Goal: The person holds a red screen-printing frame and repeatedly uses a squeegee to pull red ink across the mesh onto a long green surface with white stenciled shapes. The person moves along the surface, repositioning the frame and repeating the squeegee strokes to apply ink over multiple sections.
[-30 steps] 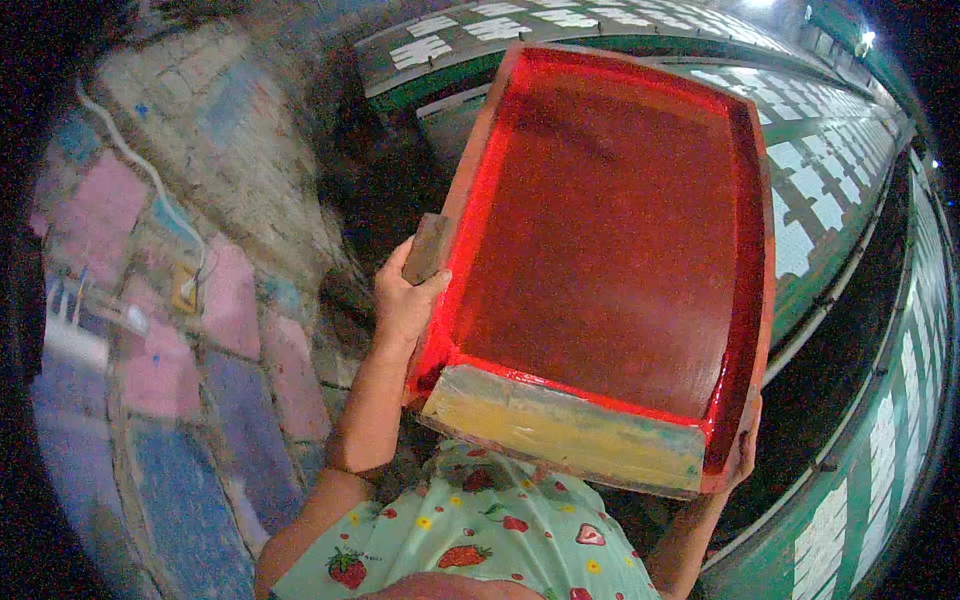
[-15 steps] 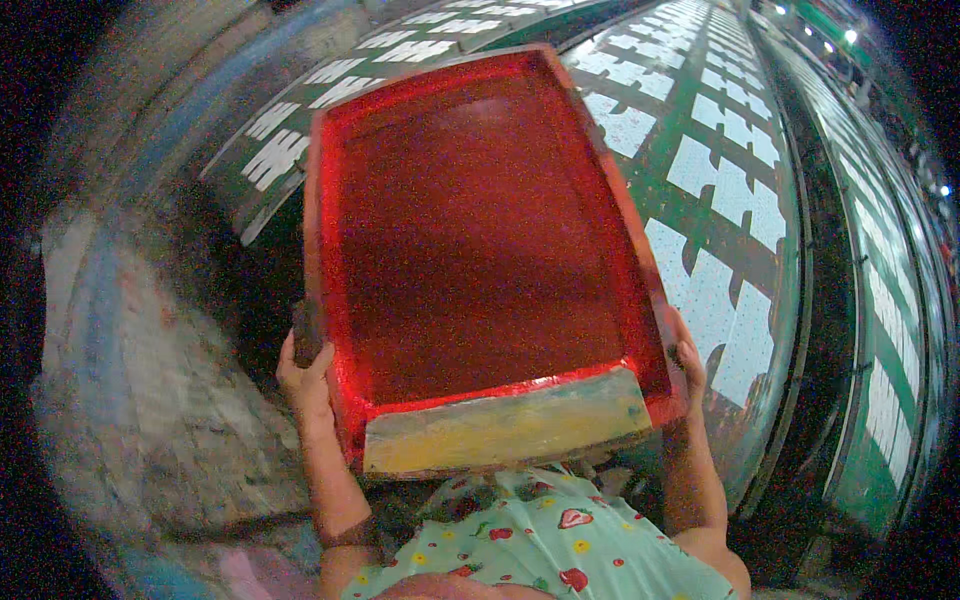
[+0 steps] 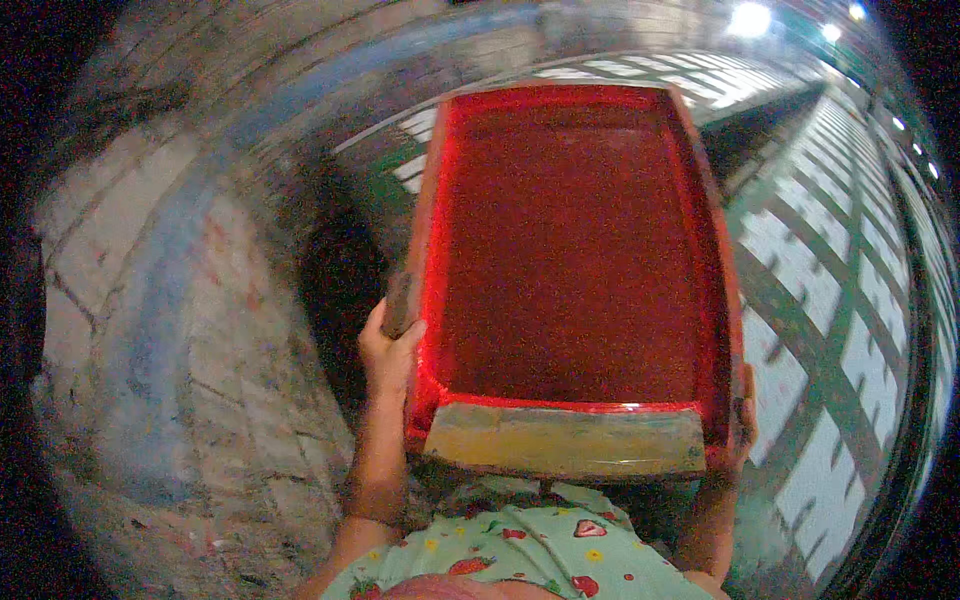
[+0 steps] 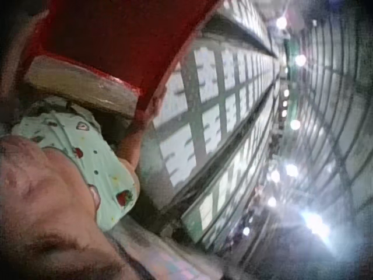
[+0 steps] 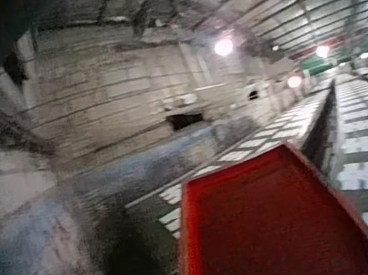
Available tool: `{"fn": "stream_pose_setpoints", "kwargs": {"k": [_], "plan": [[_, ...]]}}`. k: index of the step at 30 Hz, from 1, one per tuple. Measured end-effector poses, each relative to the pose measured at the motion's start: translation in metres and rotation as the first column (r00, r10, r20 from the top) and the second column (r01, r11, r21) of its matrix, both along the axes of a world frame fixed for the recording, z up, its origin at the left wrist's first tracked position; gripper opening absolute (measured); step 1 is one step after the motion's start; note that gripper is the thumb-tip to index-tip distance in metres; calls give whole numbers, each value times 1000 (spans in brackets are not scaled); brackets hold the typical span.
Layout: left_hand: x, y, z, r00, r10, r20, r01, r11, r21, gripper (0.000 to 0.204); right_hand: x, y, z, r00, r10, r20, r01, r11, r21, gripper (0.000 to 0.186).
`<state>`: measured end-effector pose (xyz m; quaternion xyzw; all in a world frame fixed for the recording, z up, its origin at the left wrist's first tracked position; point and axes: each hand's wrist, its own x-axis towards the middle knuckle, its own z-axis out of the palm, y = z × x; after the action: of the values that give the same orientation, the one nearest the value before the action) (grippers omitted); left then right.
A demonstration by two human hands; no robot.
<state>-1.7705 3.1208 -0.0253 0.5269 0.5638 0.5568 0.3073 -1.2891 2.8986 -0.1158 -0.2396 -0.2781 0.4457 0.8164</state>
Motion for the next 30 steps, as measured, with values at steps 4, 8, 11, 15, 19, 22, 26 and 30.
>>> {"fn": "stream_pose_setpoints", "kwargs": {"k": [4, 8, 11, 15, 19, 22, 26, 30], "plan": [[-63, 75, 7, 996, 76, 37, -76, 997, -7, 73, -23, 125, 4, 975, 220, 16, -220, 973, 69, 80], [-142, 162, 0, 988, 140, 71, -141, 990, 8, 76, -74, 247, 10, 944, 319, 90, -327, 939, 103, 76], [-195, 225, -18, 984, 176, 23, -177, 983, 48, 74, -115, 332, 1, 946, 319, 58, -323, 944, 72, 74], [-266, 309, -45, 980, 163, 117, -172, 982, 76, 70, -181, 399, -15, 934, 152, 322, -137, 988, -70, 70], [-369, 426, -43, 978, 192, 76, -194, 981, 7, 75, -289, 509, -9, 922, 273, 276, -299, 953, 55, 68], [-461, 520, -37, 989, 133, 69, -133, 991, -9, 74, -379, 585, -22, 912, 210, 352, -253, 964, 80, 69], [-505, 621, -68, 995, 63, 83, -59, 997, -51, 74, -422, 641, -42, 784, -5, 621, -69, 993, 96, 68], [-556, 740, -81, 997, 28, 66, -28, 1000, -10, 74, -460, 746, -61, 908, 274, 317, -318, 943, 97, 70]]}}
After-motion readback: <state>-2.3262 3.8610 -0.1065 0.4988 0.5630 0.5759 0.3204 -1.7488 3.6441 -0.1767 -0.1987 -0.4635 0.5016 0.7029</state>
